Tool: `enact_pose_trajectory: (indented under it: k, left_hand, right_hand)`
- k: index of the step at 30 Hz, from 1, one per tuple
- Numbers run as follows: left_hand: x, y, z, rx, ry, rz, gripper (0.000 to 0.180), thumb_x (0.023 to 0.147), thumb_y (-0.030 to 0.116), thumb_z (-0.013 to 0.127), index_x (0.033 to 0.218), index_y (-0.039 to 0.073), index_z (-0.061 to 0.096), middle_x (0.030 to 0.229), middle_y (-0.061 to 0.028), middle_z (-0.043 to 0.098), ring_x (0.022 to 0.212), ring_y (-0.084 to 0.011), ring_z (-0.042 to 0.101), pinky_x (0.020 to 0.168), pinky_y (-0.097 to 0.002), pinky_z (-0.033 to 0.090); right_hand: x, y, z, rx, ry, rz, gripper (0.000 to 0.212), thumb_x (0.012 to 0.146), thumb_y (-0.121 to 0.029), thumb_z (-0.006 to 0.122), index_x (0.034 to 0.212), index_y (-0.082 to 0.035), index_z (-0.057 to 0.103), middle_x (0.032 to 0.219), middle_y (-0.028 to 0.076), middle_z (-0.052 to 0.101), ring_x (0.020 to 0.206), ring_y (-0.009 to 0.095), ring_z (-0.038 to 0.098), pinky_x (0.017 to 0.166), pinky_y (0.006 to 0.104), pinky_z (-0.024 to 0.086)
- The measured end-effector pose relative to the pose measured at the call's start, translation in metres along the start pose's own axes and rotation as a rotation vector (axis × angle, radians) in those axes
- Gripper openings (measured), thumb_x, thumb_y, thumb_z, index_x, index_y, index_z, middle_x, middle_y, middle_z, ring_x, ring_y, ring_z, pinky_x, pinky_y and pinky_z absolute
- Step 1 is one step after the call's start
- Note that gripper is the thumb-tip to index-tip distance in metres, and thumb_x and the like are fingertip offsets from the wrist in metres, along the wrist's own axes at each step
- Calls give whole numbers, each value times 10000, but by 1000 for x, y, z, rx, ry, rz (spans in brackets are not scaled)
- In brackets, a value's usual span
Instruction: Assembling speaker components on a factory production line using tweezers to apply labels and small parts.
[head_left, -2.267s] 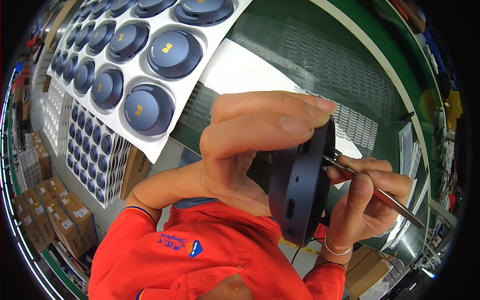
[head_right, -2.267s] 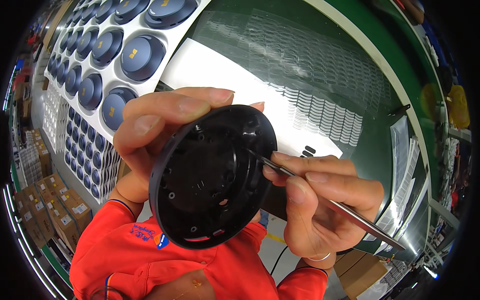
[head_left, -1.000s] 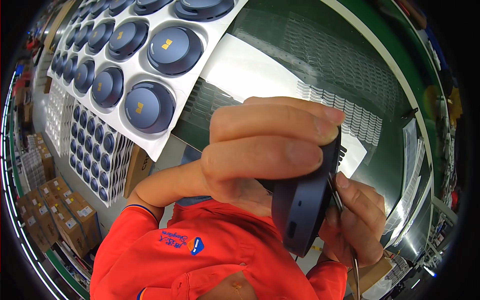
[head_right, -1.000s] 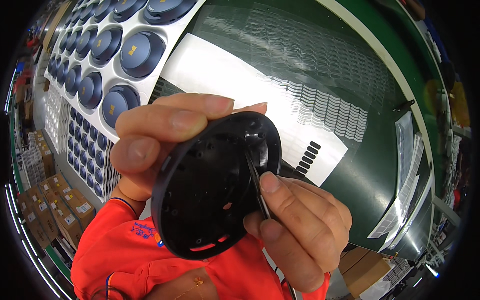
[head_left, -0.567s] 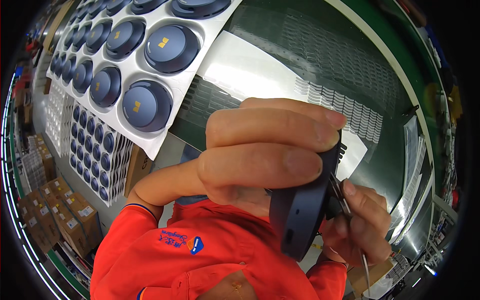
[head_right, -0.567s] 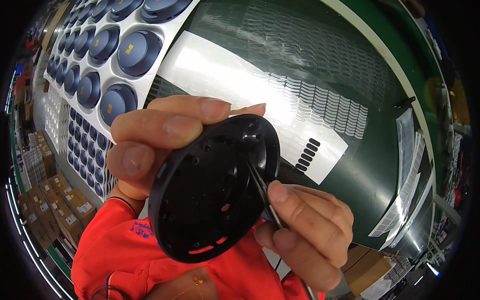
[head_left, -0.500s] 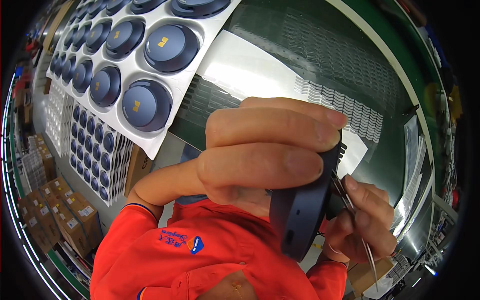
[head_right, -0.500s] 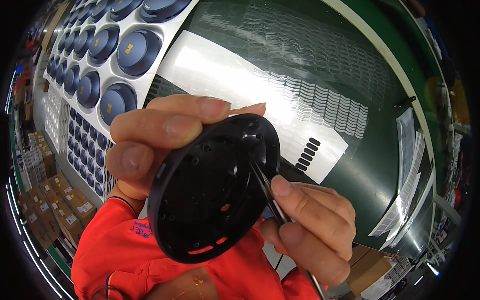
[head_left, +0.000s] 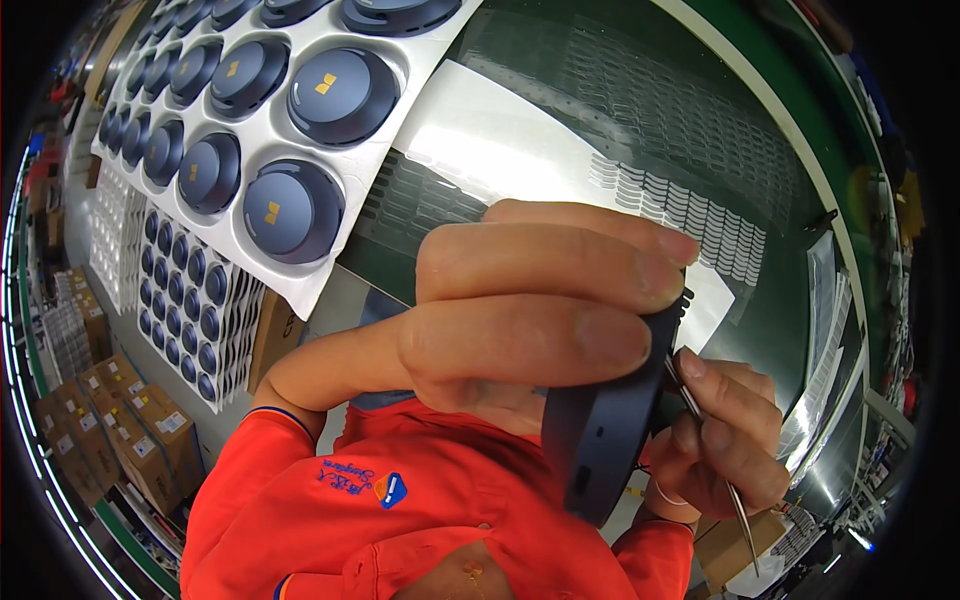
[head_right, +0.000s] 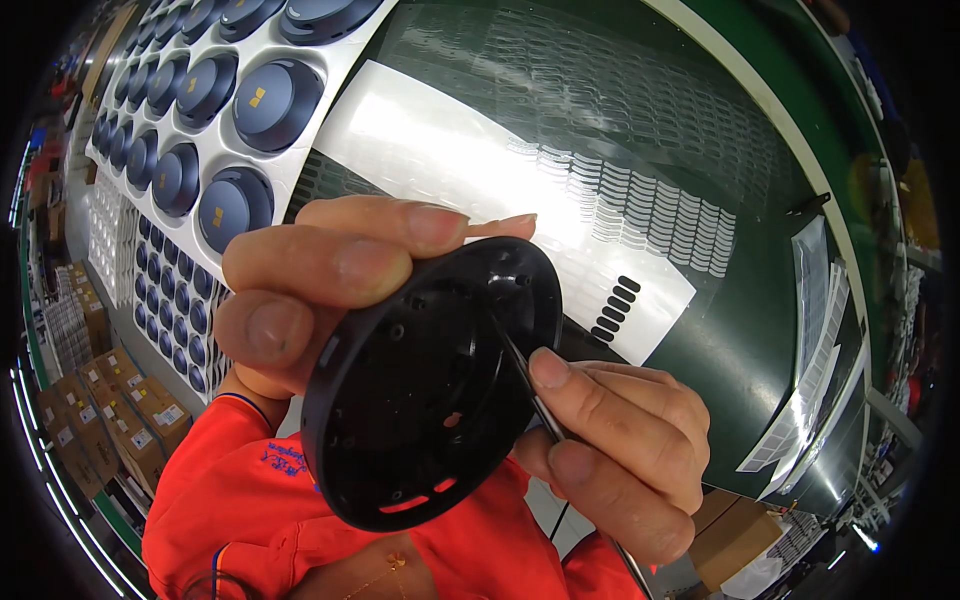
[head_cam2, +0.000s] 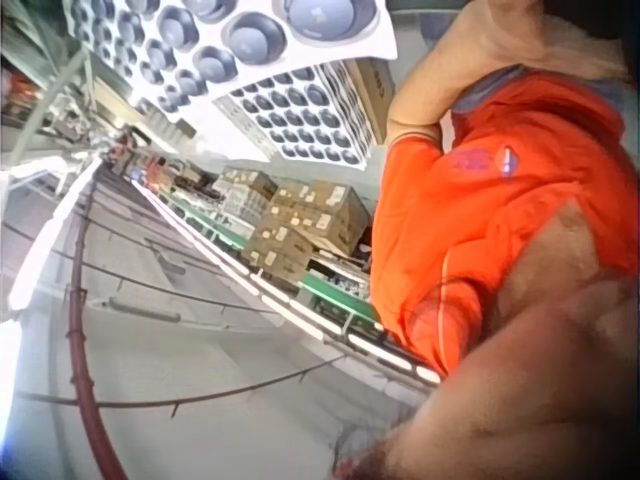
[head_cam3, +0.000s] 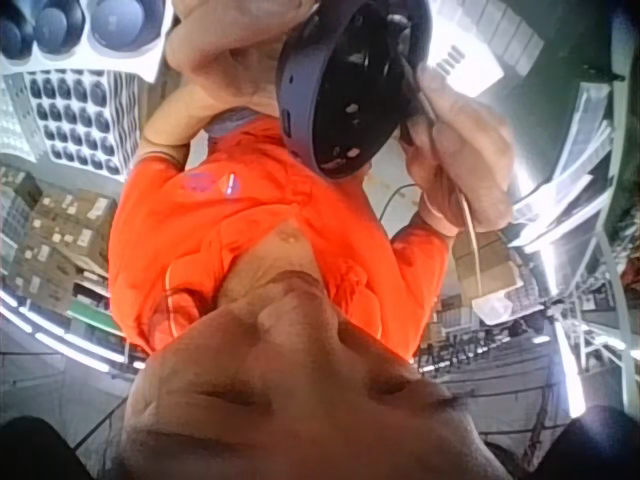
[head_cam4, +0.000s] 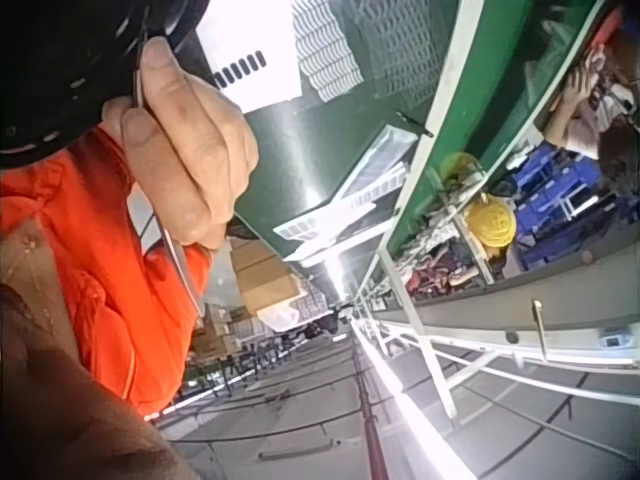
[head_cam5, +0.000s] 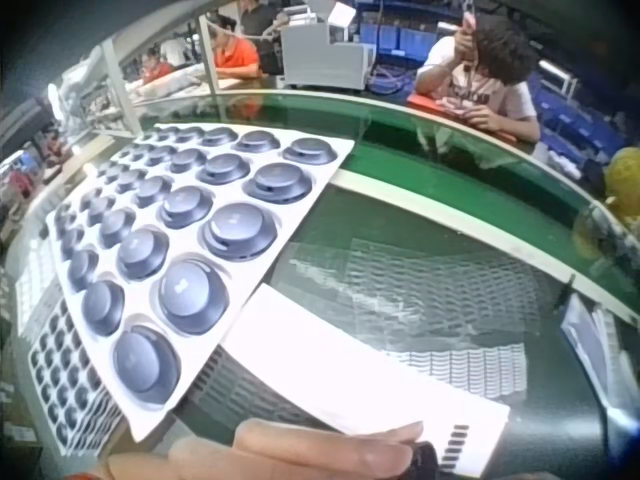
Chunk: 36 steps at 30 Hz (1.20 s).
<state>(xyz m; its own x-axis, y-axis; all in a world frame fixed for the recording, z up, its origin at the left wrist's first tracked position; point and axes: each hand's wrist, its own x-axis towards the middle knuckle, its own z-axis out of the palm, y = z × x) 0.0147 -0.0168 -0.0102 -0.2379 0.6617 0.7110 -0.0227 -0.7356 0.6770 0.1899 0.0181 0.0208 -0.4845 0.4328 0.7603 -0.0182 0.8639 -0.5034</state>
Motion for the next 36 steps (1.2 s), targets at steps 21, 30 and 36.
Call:
enact_pose_trajectory:
  k: [21, 30, 36]
  left_hand:
    - [0, 0, 1, -41, 4, 21, 328, 953, 137, 515, 1253, 116, 385, 1181, -205, 442, 1114, -426, 533, 866, -671, 506]
    - [-1, 2, -1, -54, 1, 27, 319, 953, 141, 515, 1244, 108, 390, 1174, -209, 442, 1108, -428, 534, 862, -670, 510]
    - [-1, 1, 3, -61, 0, 35, 313, 953, 144, 515, 1238, 103, 393, 1168, -211, 443, 1104, -429, 535, 859, -669, 512]
  right_hand:
    - [1, -3, 3, -65, -3, 7, 396, 752, -61, 770, 944, -4, 427, 884, 254, 652, 628, 226, 653, 506, 286, 594]
    - [-1, -3, 1, -57, -3, 11, 385, 750, -58, 770, 914, 1, 427, 882, 272, 646, 646, 247, 663, 517, 290, 598]
    - [-4, -3, -2, -17, 8, 11, 390, 760, -68, 767, 941, 4, 429, 894, 277, 646, 650, 264, 661, 544, 298, 603]
